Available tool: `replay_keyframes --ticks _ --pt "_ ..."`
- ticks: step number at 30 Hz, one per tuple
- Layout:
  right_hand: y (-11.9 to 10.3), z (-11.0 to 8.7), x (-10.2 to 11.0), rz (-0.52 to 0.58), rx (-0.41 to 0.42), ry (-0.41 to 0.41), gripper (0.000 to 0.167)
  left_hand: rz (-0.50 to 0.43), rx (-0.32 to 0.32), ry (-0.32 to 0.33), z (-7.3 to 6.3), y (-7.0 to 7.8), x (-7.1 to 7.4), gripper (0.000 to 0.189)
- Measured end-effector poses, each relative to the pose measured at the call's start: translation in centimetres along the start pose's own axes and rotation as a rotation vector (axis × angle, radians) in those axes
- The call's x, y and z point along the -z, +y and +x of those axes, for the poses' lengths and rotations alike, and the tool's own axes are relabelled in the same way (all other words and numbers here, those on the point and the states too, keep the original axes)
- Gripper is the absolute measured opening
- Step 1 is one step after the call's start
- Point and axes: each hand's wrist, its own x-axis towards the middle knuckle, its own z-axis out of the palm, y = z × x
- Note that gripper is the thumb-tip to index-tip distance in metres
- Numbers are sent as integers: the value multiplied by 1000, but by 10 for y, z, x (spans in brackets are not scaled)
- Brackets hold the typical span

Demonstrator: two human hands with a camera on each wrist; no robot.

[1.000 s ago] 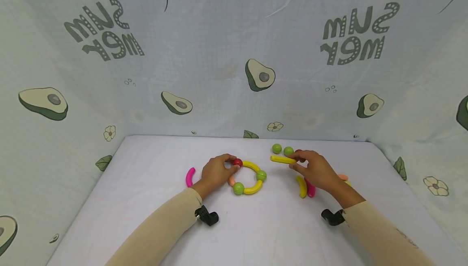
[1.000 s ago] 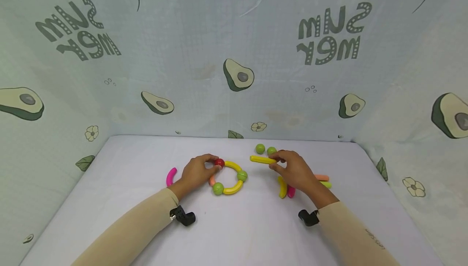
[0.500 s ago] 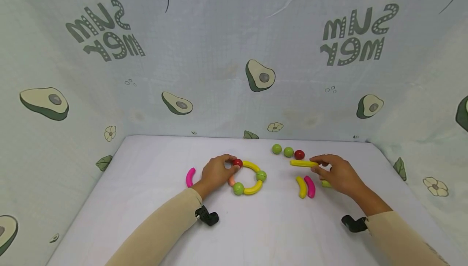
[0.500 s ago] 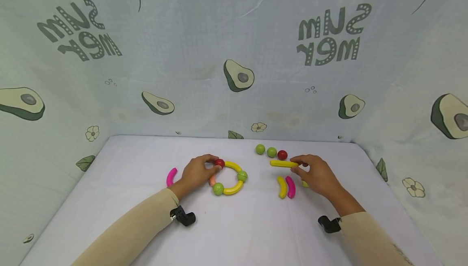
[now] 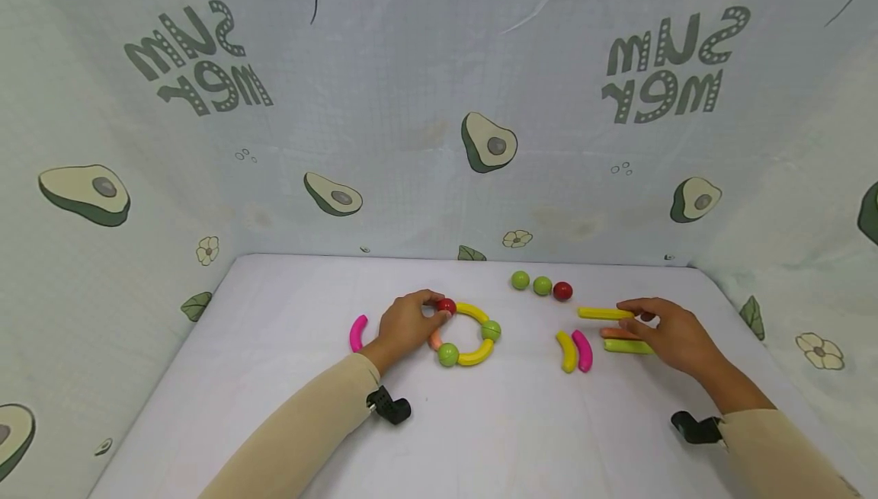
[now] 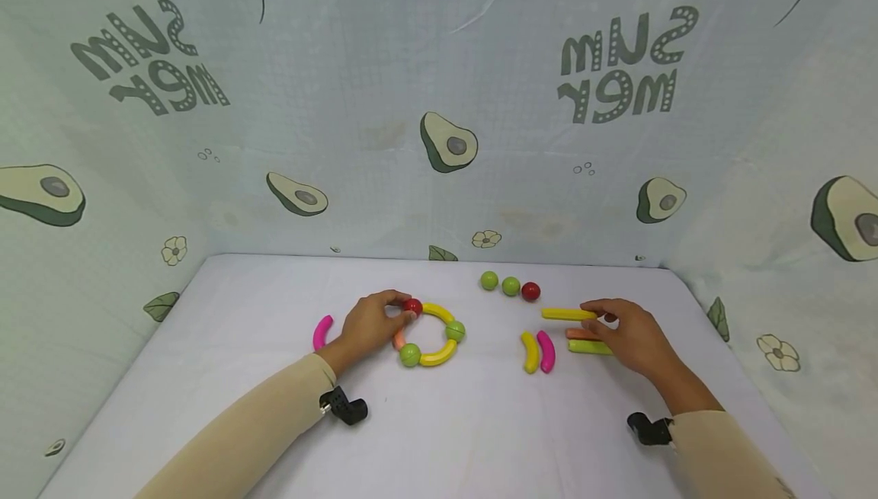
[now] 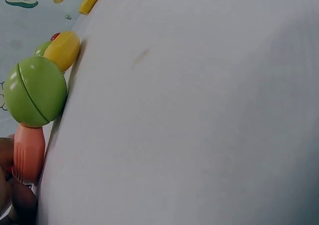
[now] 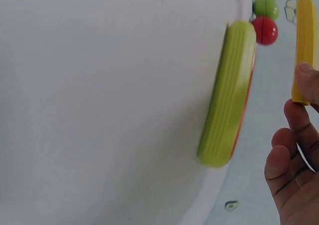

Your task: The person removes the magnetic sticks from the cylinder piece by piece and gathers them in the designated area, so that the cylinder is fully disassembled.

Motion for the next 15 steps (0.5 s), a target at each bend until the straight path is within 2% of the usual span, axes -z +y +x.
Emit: replay_keyframes --ticks 15 --pt "36 -1 7 -56 -28 1 36 7 10 5 1 -1 -3 35"
